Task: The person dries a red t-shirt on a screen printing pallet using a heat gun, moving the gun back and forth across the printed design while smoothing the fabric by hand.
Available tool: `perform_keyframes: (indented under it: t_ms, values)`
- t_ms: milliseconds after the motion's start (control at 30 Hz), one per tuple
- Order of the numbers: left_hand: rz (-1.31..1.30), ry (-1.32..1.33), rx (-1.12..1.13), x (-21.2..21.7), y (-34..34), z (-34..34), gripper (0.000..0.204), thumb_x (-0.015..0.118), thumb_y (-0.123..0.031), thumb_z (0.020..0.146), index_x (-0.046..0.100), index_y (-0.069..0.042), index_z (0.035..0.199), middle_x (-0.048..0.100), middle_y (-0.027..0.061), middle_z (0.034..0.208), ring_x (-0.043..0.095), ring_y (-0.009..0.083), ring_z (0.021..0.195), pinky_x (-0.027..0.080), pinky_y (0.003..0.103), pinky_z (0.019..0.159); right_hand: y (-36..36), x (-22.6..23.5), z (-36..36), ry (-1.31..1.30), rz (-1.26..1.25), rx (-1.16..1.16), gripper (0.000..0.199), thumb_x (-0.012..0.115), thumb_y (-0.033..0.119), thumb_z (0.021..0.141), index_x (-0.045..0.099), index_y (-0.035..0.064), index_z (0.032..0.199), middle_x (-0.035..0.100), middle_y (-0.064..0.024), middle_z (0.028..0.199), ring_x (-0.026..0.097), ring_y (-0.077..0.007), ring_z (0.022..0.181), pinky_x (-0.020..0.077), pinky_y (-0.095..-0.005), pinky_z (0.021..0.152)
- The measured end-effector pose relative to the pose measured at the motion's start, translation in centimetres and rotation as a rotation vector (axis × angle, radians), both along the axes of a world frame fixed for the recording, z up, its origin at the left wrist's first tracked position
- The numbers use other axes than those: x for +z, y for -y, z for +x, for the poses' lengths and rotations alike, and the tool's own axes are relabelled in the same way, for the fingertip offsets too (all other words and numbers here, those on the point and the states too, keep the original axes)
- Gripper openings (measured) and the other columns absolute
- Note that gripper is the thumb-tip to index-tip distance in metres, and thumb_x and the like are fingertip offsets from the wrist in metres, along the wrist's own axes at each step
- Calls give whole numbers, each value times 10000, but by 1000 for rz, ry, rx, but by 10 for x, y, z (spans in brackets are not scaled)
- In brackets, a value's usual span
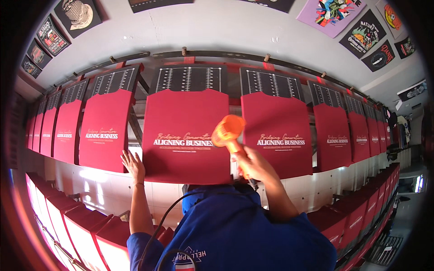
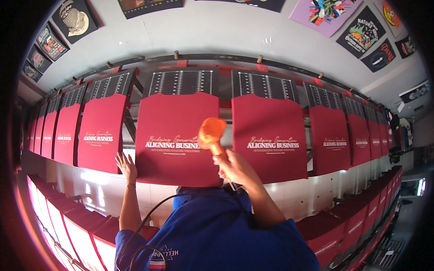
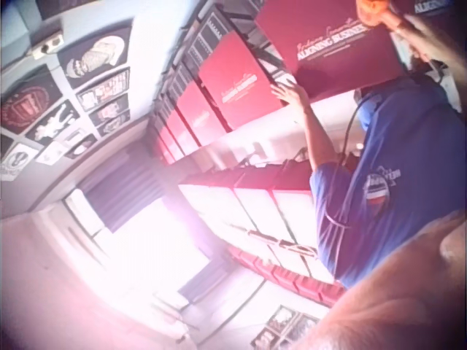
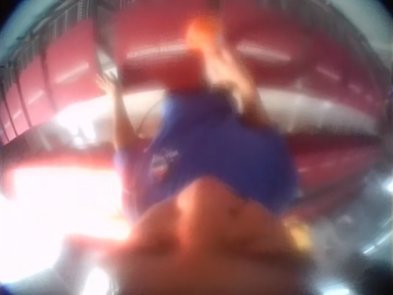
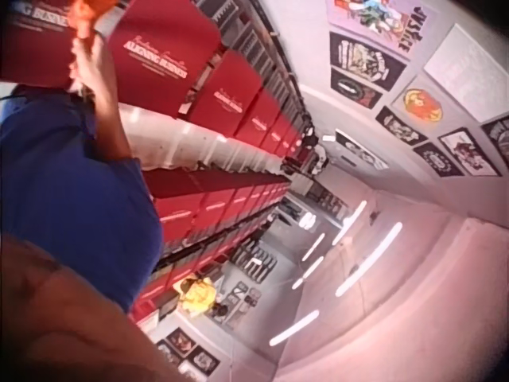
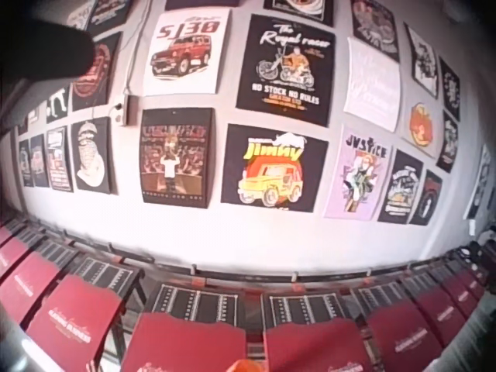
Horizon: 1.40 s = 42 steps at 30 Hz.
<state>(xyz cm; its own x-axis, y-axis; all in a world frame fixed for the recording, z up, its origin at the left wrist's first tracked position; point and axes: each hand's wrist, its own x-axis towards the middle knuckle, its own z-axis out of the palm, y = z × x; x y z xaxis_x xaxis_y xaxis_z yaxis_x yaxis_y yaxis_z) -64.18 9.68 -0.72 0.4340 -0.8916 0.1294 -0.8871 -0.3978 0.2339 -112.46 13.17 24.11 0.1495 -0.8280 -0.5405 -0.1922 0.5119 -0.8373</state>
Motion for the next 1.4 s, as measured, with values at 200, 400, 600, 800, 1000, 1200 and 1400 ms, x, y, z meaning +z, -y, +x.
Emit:
perform_keyframes:
  t_ms: [200, 400, 600, 800, 1000, 1200, 1400]
  values:
    - [132, 28, 403, 20, -18, -153, 698, 290, -518, 1036, 249, -52, 1554, 213, 175, 1623, 148, 362, 1506, 118, 497, 1218, -24, 1, -126, -121, -64, -88, 322, 526, 251, 1029, 504, 14, 1246, 620, -70, 962, 588, -102, 653, 519, -267, 538]
    - [137, 50, 523, 20, -42, -230, 660, 317, -510, 1026, 253, -141, 1569, 192, 85, 1645, 151, 330, 1513, 134, 523, 1209, -23, -1, -180, -88, -28, 34, 316, 537, 265, 1023, 526, -8, 1184, 623, -63, 944, 591, -99, 667, 524, -270, 563]
    - [-35, -3, 534, 14, -55, -244, 600, 388, -444, 1020, 333, -150, 1540, 246, 87, 1625, 164, 345, 1501, 201, 481, 1204, -16, -3, -195, -106, 17, 138, 312, 532, 265, 1026, 528, -9, 1175, 629, -66, 953, 596, -101, 675, 532, -277, 573]
    - [-71, -24, 507, 16, -51, -248, 580, 419, -415, 1015, 370, -133, 1520, 265, 105, 1613, 165, 364, 1492, 200, 433, 1214, -12, -10, -199, -115, 1, 157, 313, 535, 265, 1027, 526, -5, 1186, 628, -68, 950, 592, -100, 664, 525, -272, 558]
    - [-71, -18, 517, 14, -51, -245, 583, 424, -422, 1013, 375, -133, 1517, 267, 110, 1611, 171, 364, 1490, 192, 432, 1214, -5, -3, -197, -86, -8, 212, 315, 530, 264, 1029, 526, -4, 1193, 630, -64, 946, 592, -97, 657, 525, -262, 552]
    - [-48, -19, 528, 15, -51, -244, 582, 421, -426, 1013, 371, -145, 1521, 260, 96, 1616, 175, 356, 1491, 213, 429, 1211, -5, -7, -193, -122, -42, 203, 344, 548, 315, 1018, 535, -9, 1133, 614, -53, 865, 613, -115, 630, 523, -282, 534]
    - [-47, -27, 540, 20, -50, -247, 580, 427, -423, 1010, 371, -154, 1521, 260, 87, 1617, 175, 351, 1493, 231, 431, 1206, -4, -6, -193, -115, -41, 211, 321, 552, 305, 1018, 533, -6, 1094, 605, -50, 820, 610, -110, 622, 522, -281, 532]
